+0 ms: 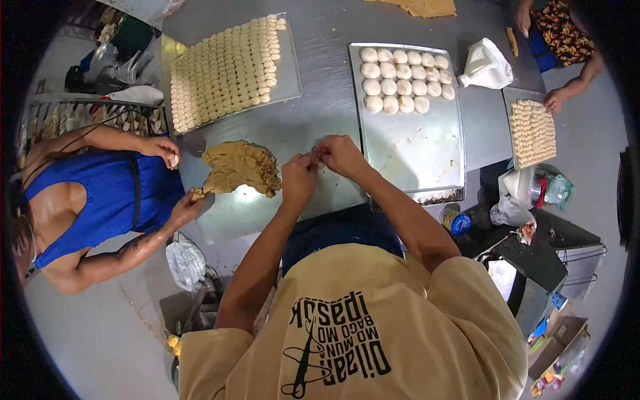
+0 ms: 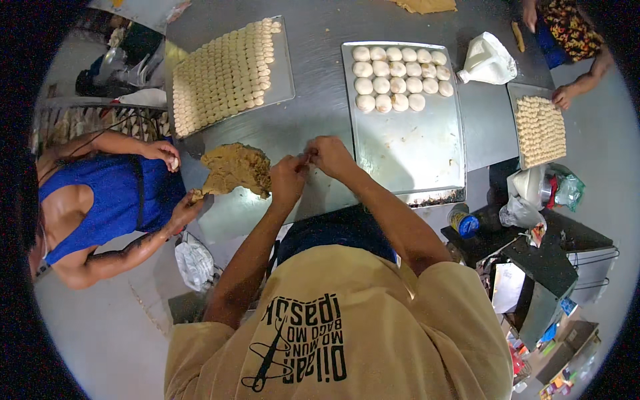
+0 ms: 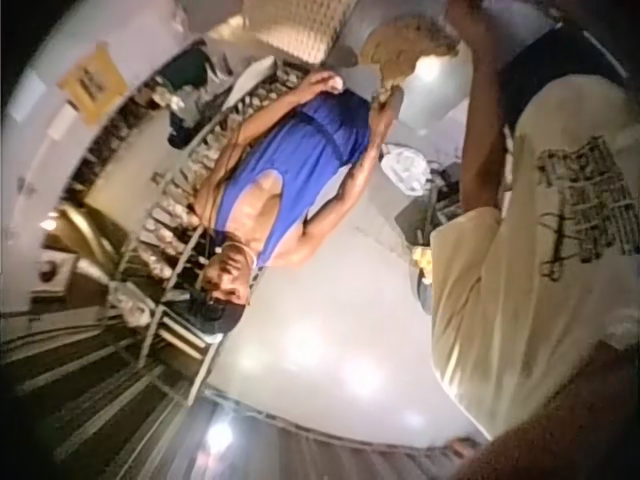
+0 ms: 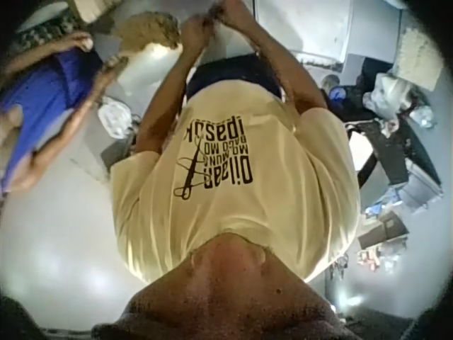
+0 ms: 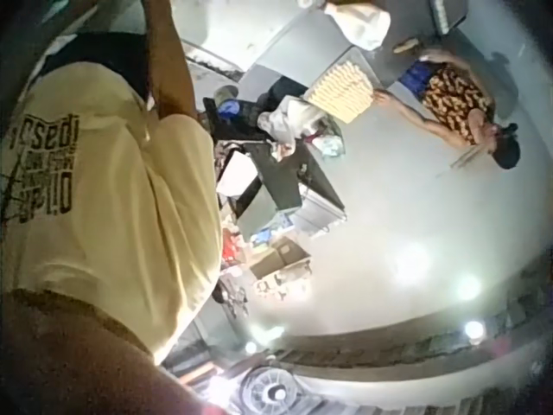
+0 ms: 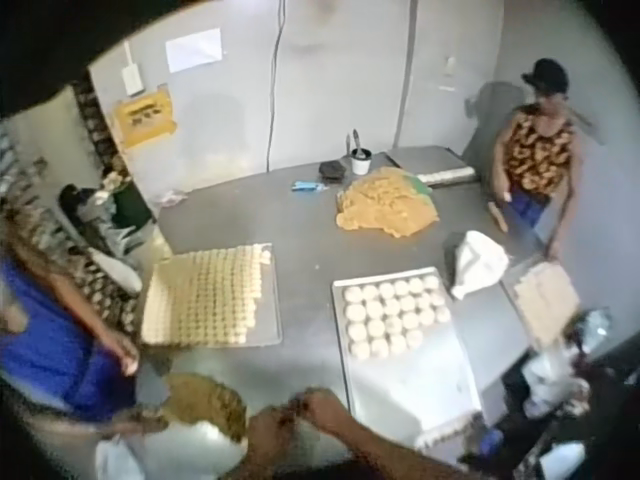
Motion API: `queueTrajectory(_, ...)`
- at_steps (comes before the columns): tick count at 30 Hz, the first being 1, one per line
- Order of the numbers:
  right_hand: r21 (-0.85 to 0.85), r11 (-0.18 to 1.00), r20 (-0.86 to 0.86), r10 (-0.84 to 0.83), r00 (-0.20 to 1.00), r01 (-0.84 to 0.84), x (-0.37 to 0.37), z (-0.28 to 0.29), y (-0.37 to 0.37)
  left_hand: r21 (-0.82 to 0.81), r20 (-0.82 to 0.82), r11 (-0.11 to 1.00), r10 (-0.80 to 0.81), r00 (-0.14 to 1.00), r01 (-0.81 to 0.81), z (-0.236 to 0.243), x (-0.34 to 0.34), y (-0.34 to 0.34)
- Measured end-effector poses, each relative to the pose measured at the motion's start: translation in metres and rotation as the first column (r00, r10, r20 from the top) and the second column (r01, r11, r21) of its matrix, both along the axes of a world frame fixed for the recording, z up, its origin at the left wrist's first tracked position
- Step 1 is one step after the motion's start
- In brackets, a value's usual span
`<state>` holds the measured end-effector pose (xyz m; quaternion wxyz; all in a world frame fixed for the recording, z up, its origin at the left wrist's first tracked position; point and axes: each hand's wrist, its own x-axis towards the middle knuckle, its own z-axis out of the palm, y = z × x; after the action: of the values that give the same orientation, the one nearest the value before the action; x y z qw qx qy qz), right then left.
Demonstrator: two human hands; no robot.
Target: The person fills dough rounds with paste filling by hand, pinches them closed to shape buns, and places the shaped dough balls onto a metal tray.
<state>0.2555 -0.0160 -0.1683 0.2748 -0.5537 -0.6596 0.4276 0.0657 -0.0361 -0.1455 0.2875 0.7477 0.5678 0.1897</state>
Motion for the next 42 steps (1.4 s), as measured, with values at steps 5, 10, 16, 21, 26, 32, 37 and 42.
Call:
queueTrajectory(5, -0.156, 0.986, -0.090, -0.074, 0.993, 0.060, 0.002, 0.008, -0.015, -0.202, 0.116, 0.979, 0.060, 0.991, -0.036, 0.023, 0.016, 0.015)
queueTrajectory(10, 0.245, 0.970, -0.003, 0.015, 1.000, -0.013, -0.008, 0.004, -0.039, -0.163, 0.107, 0.986, 0.043, 0.993, -0.025, 0.002, 0.003, 0.023)
queueTrajectory(16, 0.253, 0.962, -0.001, -0.105, 0.994, 0.102, -0.009, -0.016, -0.047, -0.061, 0.094, 0.998, 0.008, 0.996, -0.002, -0.001, 0.001, -0.004)
queueTrajectory(21, -0.029, 0.983, -0.092, -0.185, 0.978, 0.183, -0.013, 0.001, -0.035, 0.235, -0.196, 0.941, -0.200, 0.960, 0.244, -0.001, -0.022, -0.023)
queueTrajectory(26, -0.064, 0.942, 0.028, -0.329, 0.944, 0.330, -0.016, 0.007, -0.001, 0.239, -0.135, 0.945, -0.195, 0.972, 0.223, 0.029, -0.037, -0.009)
queueTrajectory(32, 0.413, 0.905, 0.617, -0.357, 0.701, 0.097, -0.082, -0.009, 0.014, 0.201, 0.055, 0.975, -0.108, 0.993, 0.095, 0.036, -0.092, -0.027)
queueTrajectory(37, 0.348, 0.921, 0.533, -0.349, 0.771, 0.177, -0.060, -0.034, 0.023, 0.085, 0.180, 0.996, -0.046, 0.983, 0.031, 0.040, -0.137, -0.051)
queueTrajectory(42, 0.186, 0.957, 0.249, -0.266, 0.931, 0.223, -0.025, -0.018, 0.001, -0.034, 0.229, 0.999, 0.021, 0.973, -0.013, 0.039, -0.157, -0.058)
